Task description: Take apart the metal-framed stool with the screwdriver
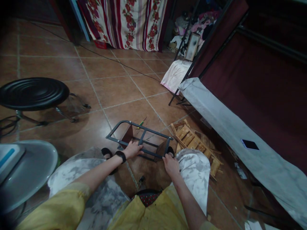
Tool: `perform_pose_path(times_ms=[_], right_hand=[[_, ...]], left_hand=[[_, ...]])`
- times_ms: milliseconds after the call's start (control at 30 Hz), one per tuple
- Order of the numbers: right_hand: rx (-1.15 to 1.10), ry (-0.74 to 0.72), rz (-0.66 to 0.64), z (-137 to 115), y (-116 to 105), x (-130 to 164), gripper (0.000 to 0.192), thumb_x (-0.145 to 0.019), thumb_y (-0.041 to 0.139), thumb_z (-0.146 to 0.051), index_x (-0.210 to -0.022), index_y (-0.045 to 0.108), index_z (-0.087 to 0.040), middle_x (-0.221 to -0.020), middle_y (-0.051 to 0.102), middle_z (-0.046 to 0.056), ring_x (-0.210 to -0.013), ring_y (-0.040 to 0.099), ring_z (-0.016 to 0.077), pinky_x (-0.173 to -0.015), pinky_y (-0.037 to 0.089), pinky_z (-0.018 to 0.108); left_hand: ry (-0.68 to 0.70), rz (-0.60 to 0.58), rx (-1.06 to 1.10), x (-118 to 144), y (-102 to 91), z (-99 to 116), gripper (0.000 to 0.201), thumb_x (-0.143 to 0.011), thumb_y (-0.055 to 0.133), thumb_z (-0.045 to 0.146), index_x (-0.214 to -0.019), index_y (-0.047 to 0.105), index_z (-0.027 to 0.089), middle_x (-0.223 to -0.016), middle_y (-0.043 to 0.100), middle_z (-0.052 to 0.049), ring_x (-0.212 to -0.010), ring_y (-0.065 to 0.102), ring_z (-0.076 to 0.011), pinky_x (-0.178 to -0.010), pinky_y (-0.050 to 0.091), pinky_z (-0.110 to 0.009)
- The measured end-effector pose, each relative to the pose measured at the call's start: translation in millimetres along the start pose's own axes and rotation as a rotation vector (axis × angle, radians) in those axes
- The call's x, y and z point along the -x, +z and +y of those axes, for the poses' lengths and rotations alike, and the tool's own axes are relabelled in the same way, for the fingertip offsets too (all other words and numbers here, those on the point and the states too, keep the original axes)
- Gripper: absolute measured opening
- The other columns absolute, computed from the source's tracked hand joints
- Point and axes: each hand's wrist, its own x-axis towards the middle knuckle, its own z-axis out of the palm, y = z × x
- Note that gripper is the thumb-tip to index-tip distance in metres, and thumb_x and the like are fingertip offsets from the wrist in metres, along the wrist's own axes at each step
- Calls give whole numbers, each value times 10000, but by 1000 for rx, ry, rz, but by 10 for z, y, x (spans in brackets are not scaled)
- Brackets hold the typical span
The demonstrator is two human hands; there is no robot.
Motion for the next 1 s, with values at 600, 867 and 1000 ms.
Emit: perform_pose_path(times_ms=[600, 867, 1000], right_hand=[[-285, 22, 82, 159, 105, 134, 253, -922, 394, -362, -1071, 529, -207, -942, 640, 38, -808, 609, 168, -718, 412, 259], [-173, -4, 86, 111, 141, 29, 198, -937, 405, -334, -928, 550, -200, -973, 614, 58, -909, 568, 182, -810, 392, 280], [-89, -23, 64, 84, 148, 16, 195, -950, 368, -279, -936, 542, -192, -973, 604, 70, -893, 557, 188, -809, 379, 290]], left_hand=[[-1, -54, -22, -55, 9, -7, 419, -849, 426, 529, -1108, 574, 235, -1096, 571, -152, -1066, 498, -299, -909, 290, -459], [5, -34, -14, -49, 8, -2, 396, -851, 430, 521, -1081, 582, 236, -1099, 566, -138, -1055, 498, -287, -917, 286, -456], [6, -55, 2, -42, -27, 15, 399, -853, 430, 512, -1085, 586, 227, -1083, 569, -143, -1052, 500, -292, -924, 282, -462]])
